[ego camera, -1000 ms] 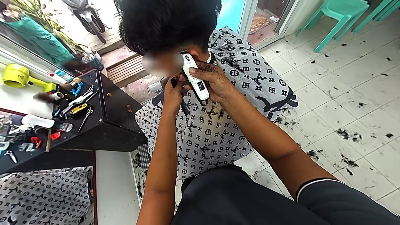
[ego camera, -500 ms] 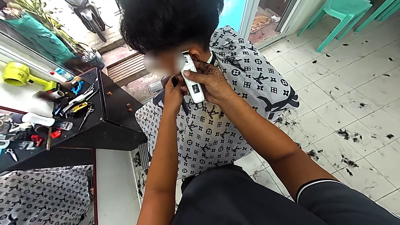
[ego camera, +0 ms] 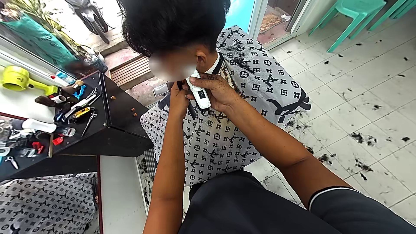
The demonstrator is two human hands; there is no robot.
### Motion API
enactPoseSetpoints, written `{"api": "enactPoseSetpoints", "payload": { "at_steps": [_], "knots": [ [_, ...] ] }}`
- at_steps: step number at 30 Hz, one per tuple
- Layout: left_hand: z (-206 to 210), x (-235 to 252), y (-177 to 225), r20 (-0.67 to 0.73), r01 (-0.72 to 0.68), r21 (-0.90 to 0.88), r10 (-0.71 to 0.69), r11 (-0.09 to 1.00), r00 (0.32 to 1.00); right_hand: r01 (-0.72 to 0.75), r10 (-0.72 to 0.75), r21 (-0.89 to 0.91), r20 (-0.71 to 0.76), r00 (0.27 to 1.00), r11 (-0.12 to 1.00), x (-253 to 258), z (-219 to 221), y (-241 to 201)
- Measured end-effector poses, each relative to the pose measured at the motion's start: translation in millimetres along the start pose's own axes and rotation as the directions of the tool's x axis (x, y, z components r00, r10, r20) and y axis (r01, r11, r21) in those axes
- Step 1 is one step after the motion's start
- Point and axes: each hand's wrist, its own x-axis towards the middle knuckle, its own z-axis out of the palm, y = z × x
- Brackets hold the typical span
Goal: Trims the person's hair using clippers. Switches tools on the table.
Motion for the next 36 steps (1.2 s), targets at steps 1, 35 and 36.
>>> {"api": "enactPoseSetpoints", "payload": {
  "at_steps": [1,35,36],
  "knots": [
    [-0.2,-0.1,-0.5,0.002,-0.008,0.001,0.008,1.000,1.000,-0.027,0.027,0.033,-0.004,1.000,0.999,0.0,-0.4,1.1],
    [3.3,-0.7,1.3,-0.040,0.025,-0.023,-0.026,0.999,0.999,0.047,-0.047,-0.012,0.044,0.998,0.999,5.7,2.8,-6.3],
    [3.8,-0.5,1.9,-0.042,0.024,-0.024,-0.025,0.999,0.999,0.046,-0.046,-0.010,0.043,0.998,0.999,6.4,2.2,-6.5]
  ]
}}
